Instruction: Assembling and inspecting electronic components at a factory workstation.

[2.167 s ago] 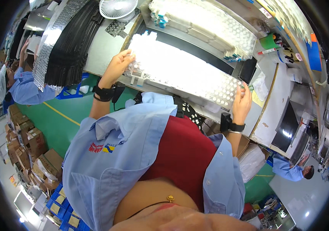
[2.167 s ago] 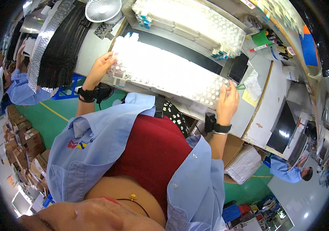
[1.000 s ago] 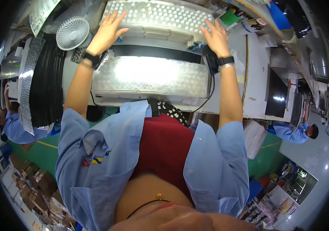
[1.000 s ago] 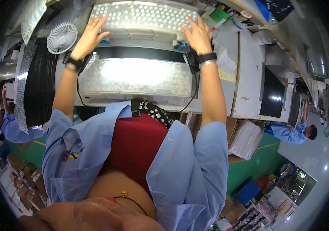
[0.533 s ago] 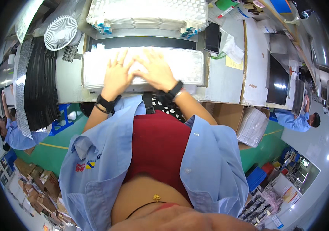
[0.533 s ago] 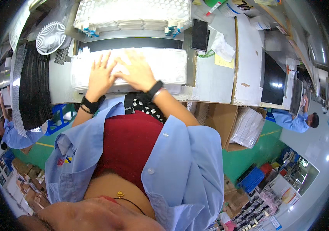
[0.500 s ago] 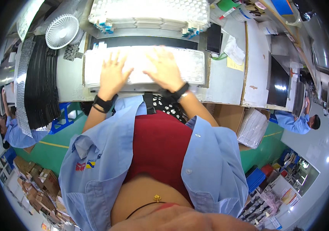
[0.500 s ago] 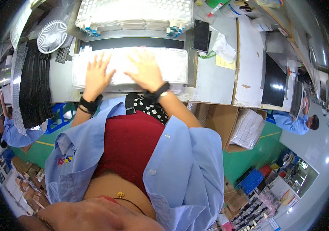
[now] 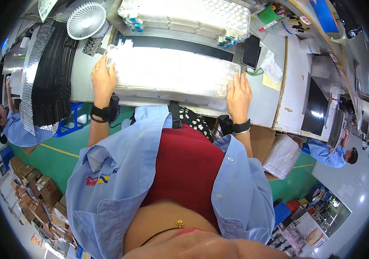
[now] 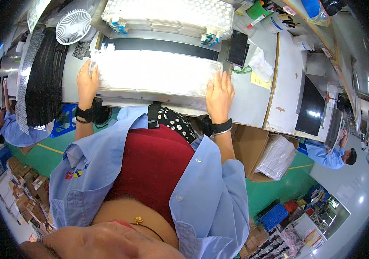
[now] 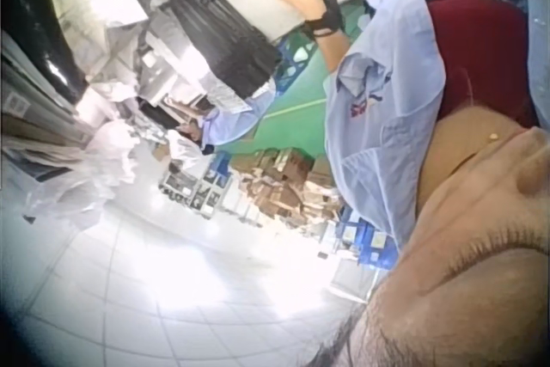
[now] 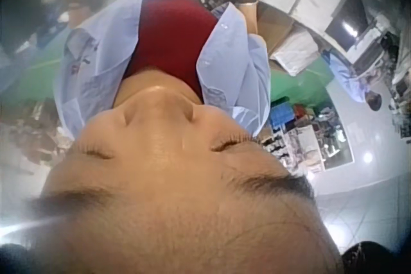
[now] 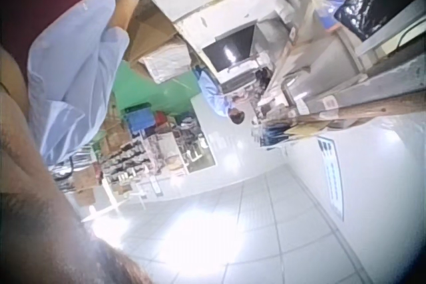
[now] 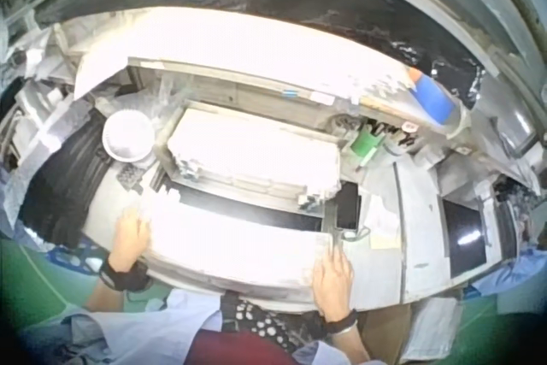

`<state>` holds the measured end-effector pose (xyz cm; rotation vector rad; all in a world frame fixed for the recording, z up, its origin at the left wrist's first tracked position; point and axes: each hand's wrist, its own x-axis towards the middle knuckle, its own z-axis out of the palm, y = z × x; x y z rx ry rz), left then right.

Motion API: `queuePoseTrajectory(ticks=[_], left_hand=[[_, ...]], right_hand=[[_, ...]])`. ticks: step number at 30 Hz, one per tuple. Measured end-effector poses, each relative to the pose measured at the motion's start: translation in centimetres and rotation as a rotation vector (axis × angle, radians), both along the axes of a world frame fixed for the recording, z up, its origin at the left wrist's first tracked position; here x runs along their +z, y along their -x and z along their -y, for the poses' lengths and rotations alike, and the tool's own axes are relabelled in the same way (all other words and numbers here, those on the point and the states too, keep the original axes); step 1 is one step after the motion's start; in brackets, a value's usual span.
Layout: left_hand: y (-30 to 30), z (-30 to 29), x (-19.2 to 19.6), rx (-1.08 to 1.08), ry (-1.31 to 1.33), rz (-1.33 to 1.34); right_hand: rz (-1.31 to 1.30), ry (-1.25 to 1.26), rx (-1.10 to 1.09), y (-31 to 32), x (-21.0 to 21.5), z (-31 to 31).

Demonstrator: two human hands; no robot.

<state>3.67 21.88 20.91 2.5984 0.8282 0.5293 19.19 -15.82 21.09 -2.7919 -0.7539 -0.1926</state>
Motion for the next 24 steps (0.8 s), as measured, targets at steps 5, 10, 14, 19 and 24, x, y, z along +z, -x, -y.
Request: queuePoseTrajectory(ticks=[5, 10, 14, 19, 24], left_hand=[[0.2, -0.3, 1.0, 0.066, 0.508, 0.210], [1.1, -3.2, 0.5, -0.022, 0.828, 0.244], [1.0, -4.0, 1.0, -0.051, 0.991, 0.156], [2.6, -4.8, 0.9, -0.034, 0.875, 0.212], [1.8, -4.3, 3.4, -0.063, 0.857, 0.189]], right_hand=[[-0.191, -0.228, -0.109, 0.7, 0.8, 0.4], [-0.075, -0.307, -0.052, -0.1, 0.7, 1.4], [-0.673, -0.965, -0.168, -1.0, -0.5, 2.4], [-0.893, -1.043, -0.147, -1.6, 1.7, 2.0], [-0.786, -0.951, -0.181, -3.1, 4.8, 3.5]])
